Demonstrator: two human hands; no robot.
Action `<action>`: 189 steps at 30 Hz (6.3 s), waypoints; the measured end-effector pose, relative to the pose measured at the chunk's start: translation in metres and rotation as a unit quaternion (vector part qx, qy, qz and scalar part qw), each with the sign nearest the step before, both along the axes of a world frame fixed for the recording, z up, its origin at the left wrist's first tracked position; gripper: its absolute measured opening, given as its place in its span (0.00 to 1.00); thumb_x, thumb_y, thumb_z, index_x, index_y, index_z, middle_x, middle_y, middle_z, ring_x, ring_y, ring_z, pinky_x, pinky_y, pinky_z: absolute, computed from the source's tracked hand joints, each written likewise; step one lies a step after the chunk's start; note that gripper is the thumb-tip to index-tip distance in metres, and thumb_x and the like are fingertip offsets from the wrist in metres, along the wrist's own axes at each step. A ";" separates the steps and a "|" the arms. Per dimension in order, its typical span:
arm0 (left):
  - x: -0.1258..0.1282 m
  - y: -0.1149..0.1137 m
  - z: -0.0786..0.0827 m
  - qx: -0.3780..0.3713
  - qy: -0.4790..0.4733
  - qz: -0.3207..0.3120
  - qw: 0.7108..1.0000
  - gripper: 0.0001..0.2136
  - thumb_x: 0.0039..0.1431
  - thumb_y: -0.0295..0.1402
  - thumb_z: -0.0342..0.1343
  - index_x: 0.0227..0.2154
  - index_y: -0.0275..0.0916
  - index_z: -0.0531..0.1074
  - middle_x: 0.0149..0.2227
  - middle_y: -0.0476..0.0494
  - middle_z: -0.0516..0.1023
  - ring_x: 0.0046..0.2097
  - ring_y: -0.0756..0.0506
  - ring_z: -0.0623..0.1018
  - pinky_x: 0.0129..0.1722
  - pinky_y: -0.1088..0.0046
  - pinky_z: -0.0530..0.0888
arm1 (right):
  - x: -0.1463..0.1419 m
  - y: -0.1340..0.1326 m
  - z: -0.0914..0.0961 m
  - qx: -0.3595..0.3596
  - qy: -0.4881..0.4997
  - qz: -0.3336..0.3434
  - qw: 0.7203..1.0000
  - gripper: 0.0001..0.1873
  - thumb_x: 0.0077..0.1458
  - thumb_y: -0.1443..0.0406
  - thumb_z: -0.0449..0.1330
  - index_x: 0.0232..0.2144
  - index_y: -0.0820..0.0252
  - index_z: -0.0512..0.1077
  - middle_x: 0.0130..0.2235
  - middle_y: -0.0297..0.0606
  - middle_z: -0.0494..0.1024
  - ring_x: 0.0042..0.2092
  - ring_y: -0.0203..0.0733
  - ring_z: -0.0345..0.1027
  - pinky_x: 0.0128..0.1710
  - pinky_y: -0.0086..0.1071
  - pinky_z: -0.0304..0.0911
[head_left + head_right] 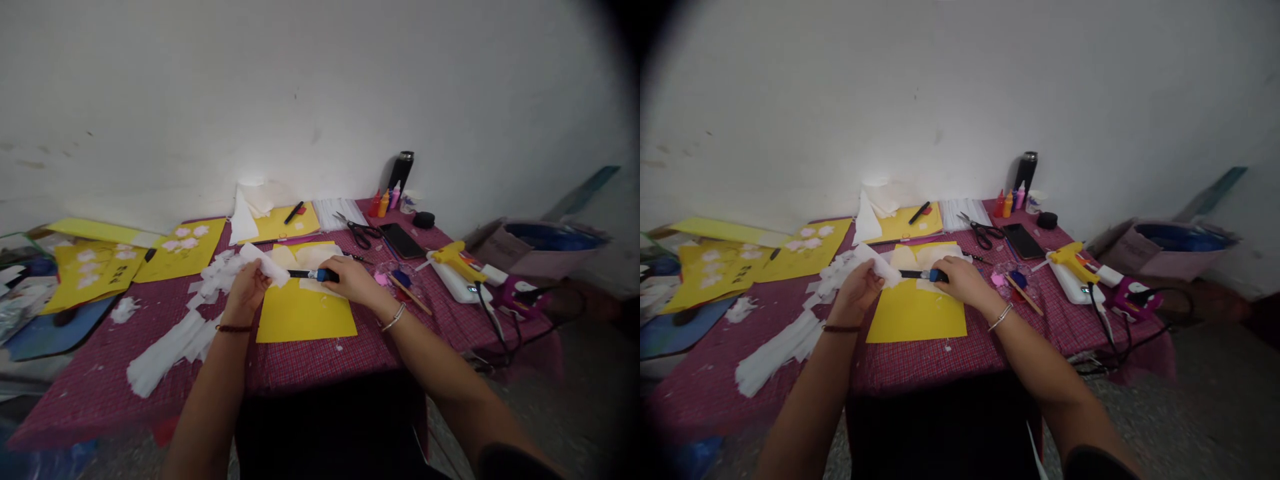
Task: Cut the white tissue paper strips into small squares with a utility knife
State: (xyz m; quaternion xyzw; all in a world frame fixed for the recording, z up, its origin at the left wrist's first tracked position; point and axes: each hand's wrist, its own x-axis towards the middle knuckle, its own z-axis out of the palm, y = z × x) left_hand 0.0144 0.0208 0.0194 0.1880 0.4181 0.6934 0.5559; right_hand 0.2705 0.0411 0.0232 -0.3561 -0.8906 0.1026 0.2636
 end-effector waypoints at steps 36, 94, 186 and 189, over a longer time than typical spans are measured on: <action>0.007 -0.003 -0.002 0.005 0.107 -0.028 0.994 0.09 0.45 0.31 0.63 0.22 0.39 0.66 0.18 0.56 0.67 0.18 0.54 0.63 0.16 0.80 0.57 | -0.006 -0.005 -0.001 0.036 -0.045 -0.007 0.998 0.12 0.52 0.67 0.64 0.41 0.59 0.72 0.40 0.39 0.76 0.42 0.44 0.68 0.42 0.34 0.58; 0.039 -0.005 -0.019 0.028 0.220 -0.059 0.973 0.10 0.43 0.33 0.66 0.24 0.36 0.69 0.26 0.50 0.73 0.30 0.50 0.76 0.36 0.71 0.77 | -0.003 -0.001 -0.001 0.015 -0.014 -0.060 0.998 0.12 0.51 0.67 0.64 0.40 0.59 0.72 0.39 0.39 0.77 0.41 0.43 0.69 0.41 0.32 0.59; 0.055 -0.003 -0.022 0.025 0.068 -0.137 0.988 0.19 0.47 0.47 0.62 0.34 0.35 0.74 0.31 0.42 0.81 0.33 0.44 0.78 0.28 0.72 0.68 | -0.017 -0.013 -0.003 0.025 -0.031 -0.076 0.996 0.08 0.55 0.65 0.62 0.39 0.59 0.71 0.38 0.40 0.76 0.40 0.43 0.68 0.38 0.32 0.58; 0.057 -0.001 -0.024 0.028 0.076 -0.122 0.989 0.20 0.46 0.47 0.63 0.35 0.36 0.74 0.30 0.46 0.80 0.31 0.47 0.76 0.28 0.73 0.67 | -0.018 -0.013 -0.003 0.028 -0.038 -0.076 0.996 0.09 0.54 0.65 0.62 0.39 0.59 0.71 0.38 0.40 0.76 0.40 0.43 0.68 0.38 0.32 0.58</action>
